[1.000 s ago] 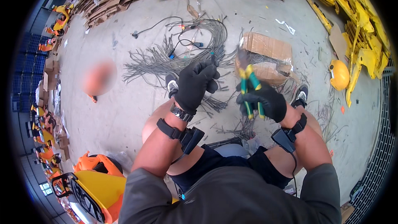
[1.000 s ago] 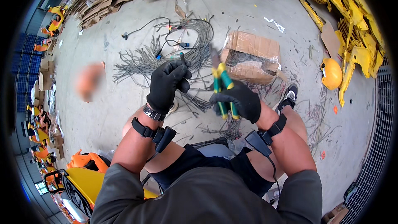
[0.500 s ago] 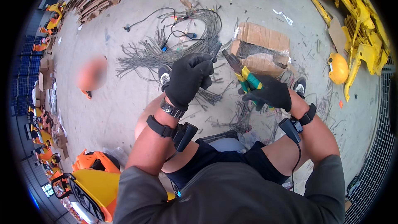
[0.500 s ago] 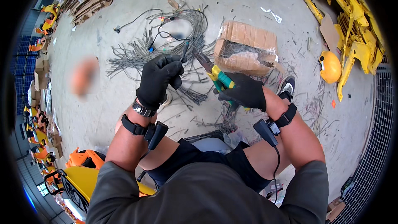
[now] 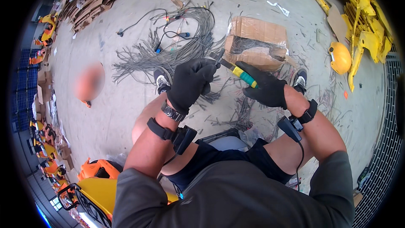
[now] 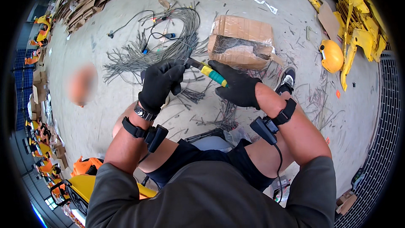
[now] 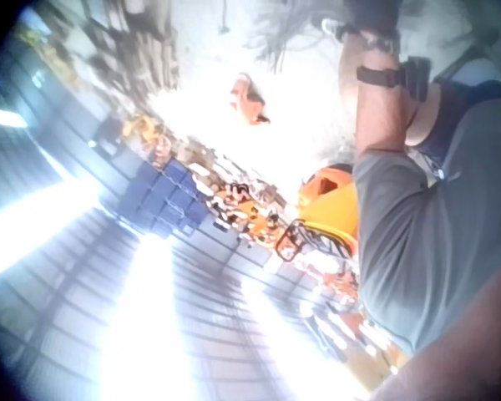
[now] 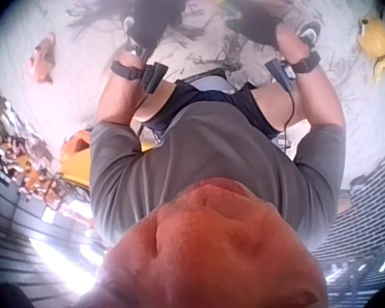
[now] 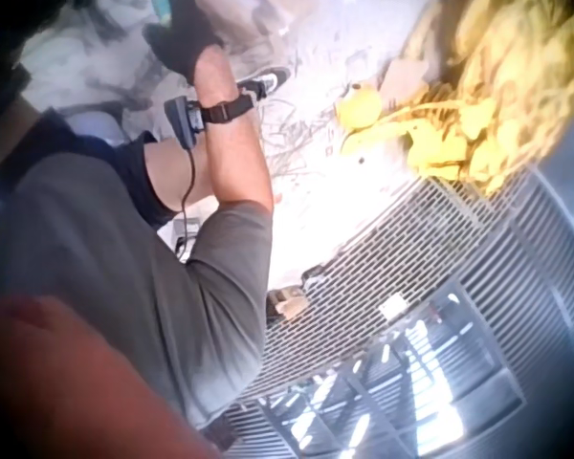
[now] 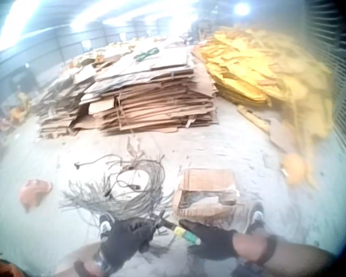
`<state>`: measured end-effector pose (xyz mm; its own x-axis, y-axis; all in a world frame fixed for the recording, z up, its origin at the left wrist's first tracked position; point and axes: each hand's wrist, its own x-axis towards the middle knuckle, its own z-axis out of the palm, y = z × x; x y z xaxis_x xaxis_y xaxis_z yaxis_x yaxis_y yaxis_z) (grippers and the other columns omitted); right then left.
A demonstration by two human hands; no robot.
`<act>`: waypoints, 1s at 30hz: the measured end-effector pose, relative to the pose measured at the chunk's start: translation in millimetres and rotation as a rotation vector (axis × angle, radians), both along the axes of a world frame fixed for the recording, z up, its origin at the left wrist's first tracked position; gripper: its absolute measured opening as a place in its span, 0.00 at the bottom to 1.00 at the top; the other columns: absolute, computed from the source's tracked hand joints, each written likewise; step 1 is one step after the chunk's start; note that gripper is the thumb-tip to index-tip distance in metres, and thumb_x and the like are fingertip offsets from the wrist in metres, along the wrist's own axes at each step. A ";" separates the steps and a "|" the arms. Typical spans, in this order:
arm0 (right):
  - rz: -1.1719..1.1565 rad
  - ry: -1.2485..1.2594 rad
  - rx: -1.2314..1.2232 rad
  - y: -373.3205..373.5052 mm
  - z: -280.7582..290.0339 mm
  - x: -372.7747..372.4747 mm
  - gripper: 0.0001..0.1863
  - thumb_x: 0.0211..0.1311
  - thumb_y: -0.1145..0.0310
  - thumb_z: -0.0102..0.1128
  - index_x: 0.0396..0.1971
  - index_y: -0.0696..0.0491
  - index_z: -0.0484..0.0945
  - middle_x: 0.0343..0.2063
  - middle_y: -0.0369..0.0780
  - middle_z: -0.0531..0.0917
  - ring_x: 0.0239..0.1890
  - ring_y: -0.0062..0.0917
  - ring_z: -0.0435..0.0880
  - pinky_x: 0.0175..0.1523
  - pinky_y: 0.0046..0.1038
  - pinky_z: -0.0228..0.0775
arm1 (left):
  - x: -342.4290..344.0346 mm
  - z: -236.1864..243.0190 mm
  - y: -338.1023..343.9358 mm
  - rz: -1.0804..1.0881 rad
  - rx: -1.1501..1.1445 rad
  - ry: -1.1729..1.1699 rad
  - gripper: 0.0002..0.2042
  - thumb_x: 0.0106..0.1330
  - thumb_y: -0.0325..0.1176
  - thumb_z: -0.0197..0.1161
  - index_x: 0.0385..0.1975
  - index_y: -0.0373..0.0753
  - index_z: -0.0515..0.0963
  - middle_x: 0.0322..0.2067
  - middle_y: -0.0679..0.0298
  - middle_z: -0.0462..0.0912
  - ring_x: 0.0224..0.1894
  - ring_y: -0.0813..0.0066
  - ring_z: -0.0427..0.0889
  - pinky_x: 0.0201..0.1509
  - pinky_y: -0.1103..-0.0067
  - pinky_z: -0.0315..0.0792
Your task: The person uses a pair of pliers to strip and cut various wires on a motorcycle harness while sitting on the floor of a service bay.
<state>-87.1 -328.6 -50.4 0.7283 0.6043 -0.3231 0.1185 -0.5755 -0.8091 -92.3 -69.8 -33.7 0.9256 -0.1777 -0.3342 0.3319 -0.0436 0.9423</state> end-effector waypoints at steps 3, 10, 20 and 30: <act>0.045 -0.223 0.047 -2.6 -5.7 -0.1 0.41 0.58 0.70 0.57 0.71 0.56 0.52 0.66 0.54 0.61 0.70 0.44 0.60 0.72 0.36 0.52 | -3.1 3.4 -2.5 -0.001 0.005 -0.021 0.11 0.67 0.33 0.61 0.40 0.32 0.82 0.21 0.70 0.76 0.17 0.86 0.73 0.19 0.87 0.66; 0.053 -0.504 -0.060 5.4 -0.7 -0.5 0.43 0.55 0.75 0.56 0.71 0.56 0.48 0.66 0.57 0.58 0.70 0.54 0.56 0.73 0.43 0.51 | -11.7 2.4 0.9 0.024 -0.033 -0.033 0.12 0.68 0.34 0.62 0.42 0.32 0.81 0.20 0.69 0.75 0.17 0.83 0.73 0.21 0.85 0.67; 0.071 -0.515 -0.104 9.2 8.2 -3.5 0.45 0.56 0.76 0.61 0.72 0.59 0.46 0.68 0.57 0.54 0.71 0.52 0.53 0.73 0.43 0.50 | -14.1 12.3 -2.1 0.030 -0.011 -0.039 0.10 0.67 0.31 0.61 0.40 0.31 0.83 0.21 0.69 0.77 0.17 0.85 0.72 0.19 0.86 0.66; 0.064 -0.256 0.132 10.5 9.3 -8.9 0.45 0.57 0.78 0.59 0.73 0.54 0.46 0.66 0.51 0.63 0.70 0.41 0.62 0.71 0.36 0.54 | -15.4 15.5 -5.4 0.076 -0.031 -0.053 0.09 0.67 0.32 0.62 0.38 0.31 0.82 0.17 0.71 0.74 0.13 0.87 0.67 0.14 0.86 0.59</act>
<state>-96.0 -318.1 -41.1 0.7348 0.6765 -0.0493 0.3611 -0.4517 -0.8158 -107.7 -75.2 -18.2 0.9531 -0.1158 -0.2796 0.2825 0.0088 0.9592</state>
